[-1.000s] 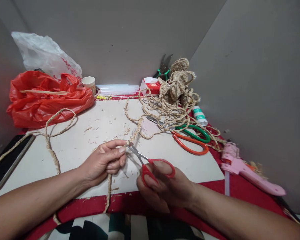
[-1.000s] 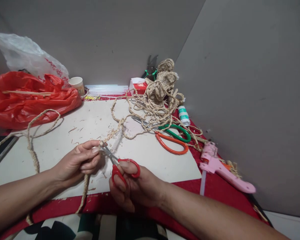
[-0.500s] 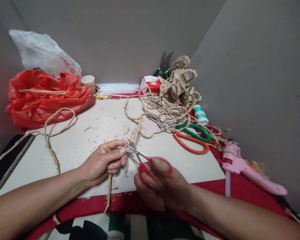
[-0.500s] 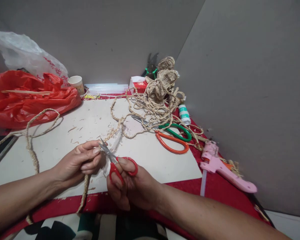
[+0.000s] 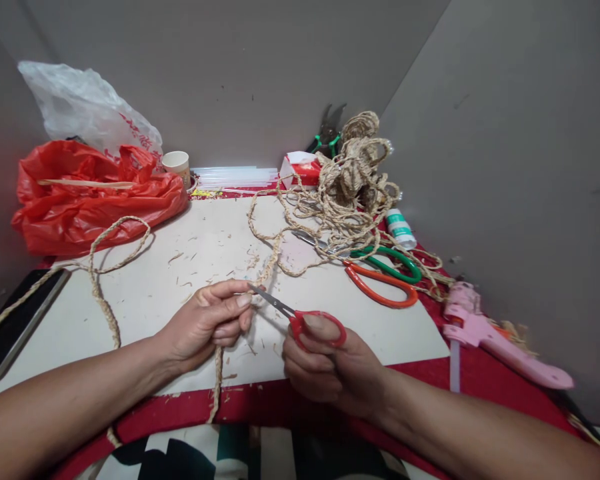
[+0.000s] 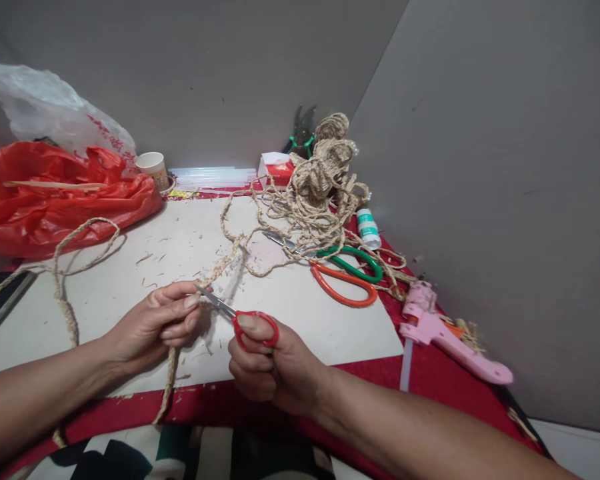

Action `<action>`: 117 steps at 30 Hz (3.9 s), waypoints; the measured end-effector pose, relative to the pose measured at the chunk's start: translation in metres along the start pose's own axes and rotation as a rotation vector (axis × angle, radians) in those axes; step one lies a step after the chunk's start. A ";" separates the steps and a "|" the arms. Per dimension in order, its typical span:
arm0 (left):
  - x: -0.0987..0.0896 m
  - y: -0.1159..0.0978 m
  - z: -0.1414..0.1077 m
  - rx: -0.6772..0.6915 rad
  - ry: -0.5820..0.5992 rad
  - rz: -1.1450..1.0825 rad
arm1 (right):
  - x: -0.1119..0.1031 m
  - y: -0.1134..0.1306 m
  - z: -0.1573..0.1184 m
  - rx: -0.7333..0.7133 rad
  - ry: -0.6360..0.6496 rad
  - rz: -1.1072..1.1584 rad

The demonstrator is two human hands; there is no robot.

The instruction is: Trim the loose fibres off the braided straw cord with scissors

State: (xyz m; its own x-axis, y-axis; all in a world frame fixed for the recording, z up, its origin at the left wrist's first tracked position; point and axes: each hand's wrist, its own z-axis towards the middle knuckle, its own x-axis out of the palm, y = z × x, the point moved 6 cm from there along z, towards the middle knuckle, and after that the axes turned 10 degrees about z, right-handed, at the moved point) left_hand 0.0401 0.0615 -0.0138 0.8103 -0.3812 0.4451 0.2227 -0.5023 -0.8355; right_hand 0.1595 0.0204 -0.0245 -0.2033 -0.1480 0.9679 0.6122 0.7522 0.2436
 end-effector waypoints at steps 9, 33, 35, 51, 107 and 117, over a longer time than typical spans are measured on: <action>0.000 -0.004 0.000 0.010 -0.002 0.002 | 0.010 0.007 -0.006 -0.065 0.064 -0.175; 0.000 -0.005 0.000 0.047 0.033 -0.004 | 0.000 0.002 -0.003 0.028 0.004 -0.242; 0.000 -0.005 0.000 0.050 0.032 -0.013 | 0.000 0.002 -0.003 0.029 0.006 -0.236; 0.002 -0.003 0.000 0.069 0.063 0.037 | 0.000 -0.010 -0.003 0.121 0.111 -0.002; -0.002 -0.005 0.000 0.053 0.028 0.014 | -0.002 0.005 -0.006 0.141 0.082 -0.122; -0.001 -0.003 -0.001 -0.007 0.021 -0.009 | 0.000 0.006 -0.005 0.091 0.068 -0.167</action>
State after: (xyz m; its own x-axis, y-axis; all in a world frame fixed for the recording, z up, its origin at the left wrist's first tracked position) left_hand 0.0386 0.0624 -0.0118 0.7966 -0.3928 0.4595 0.2262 -0.5113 -0.8291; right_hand 0.1671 0.0223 -0.0228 -0.2425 -0.3165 0.9171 0.5021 0.7679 0.3978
